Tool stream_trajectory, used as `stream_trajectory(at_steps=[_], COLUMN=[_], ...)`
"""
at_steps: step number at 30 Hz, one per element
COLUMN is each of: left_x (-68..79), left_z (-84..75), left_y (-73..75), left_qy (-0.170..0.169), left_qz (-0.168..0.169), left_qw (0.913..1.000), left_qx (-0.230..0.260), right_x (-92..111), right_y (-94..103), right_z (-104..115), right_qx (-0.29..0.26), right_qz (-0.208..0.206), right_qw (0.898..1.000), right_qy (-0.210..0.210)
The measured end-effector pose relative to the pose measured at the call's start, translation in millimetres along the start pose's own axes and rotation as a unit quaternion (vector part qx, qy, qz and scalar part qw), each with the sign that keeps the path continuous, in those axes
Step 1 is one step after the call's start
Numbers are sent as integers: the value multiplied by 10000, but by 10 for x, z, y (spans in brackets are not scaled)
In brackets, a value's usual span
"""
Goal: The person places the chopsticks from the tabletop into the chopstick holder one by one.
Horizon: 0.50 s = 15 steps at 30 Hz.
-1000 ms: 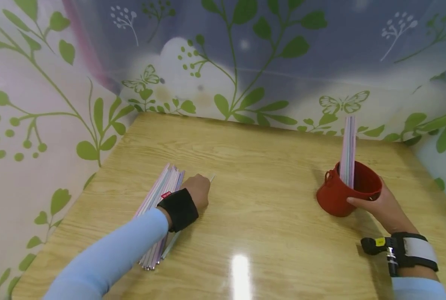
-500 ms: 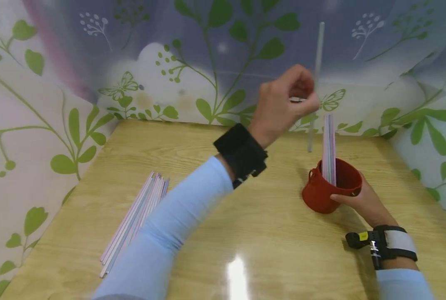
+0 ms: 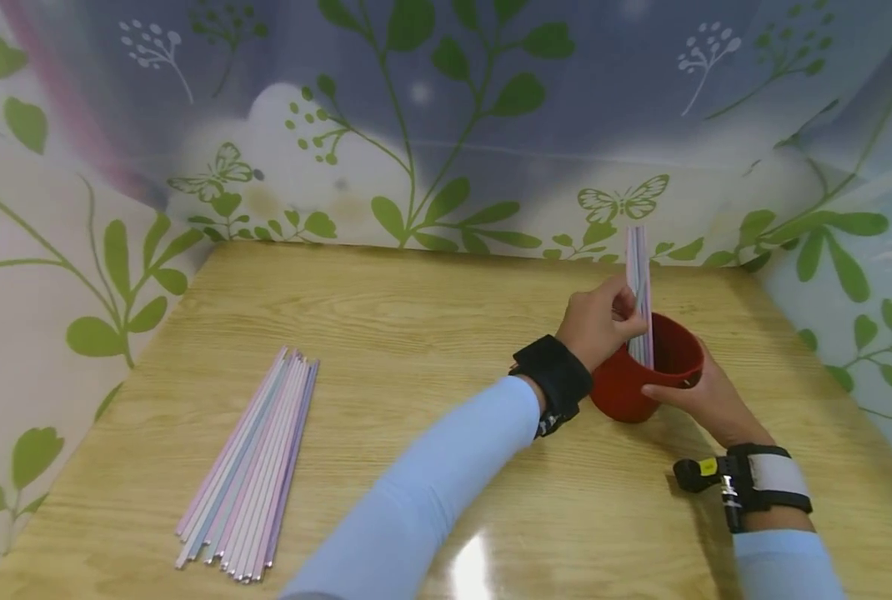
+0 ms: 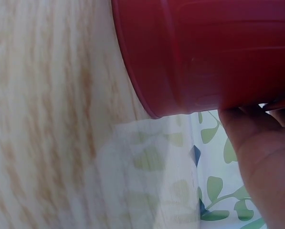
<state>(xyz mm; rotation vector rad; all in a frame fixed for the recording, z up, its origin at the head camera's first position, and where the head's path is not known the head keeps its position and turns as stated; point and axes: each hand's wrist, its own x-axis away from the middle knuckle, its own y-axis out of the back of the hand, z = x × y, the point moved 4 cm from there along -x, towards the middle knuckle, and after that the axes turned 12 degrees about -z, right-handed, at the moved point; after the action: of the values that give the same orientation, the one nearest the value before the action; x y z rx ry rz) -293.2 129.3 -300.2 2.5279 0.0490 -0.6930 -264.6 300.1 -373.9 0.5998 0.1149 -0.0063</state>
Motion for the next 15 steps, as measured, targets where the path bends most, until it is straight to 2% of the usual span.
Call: stream_trajectory(at_steps=[3, 5, 7, 9, 11, 13, 15], left_x=[-26, -57, -70, -43, 42, 188, 382], left_z=[51, 71, 125, 231, 399, 620, 868], left_y=[78, 189, 370, 637, 982, 1364, 1738], left_qy=[157, 162, 149, 61, 73, 225, 525], left_qz=[-18, 237, 536, 821, 992, 1109, 1226], left_qw=[9981, 9922, 9825, 9715, 9574, 9405, 9184], left_qx=[-604, -1214, -1780, -2225, -2712, -3204, -3726], right_x=[-24, -41, -52, -54, -50, -36, -18], right_y=[-52, -91, -126, -149, -155, -142, -117], right_z=[24, 37, 47, 54, 54, 42, 22], right_qx=[-84, -135, -163, -120, -5, 134, 266], right_qz=[70, 114, 139, 138, 132, 111, 81], right_qw=[9999, 9998, 9998, 9998, 9999, 9998, 9996], right_qy=[34, 40, 23, 8, 12, 4, 21])
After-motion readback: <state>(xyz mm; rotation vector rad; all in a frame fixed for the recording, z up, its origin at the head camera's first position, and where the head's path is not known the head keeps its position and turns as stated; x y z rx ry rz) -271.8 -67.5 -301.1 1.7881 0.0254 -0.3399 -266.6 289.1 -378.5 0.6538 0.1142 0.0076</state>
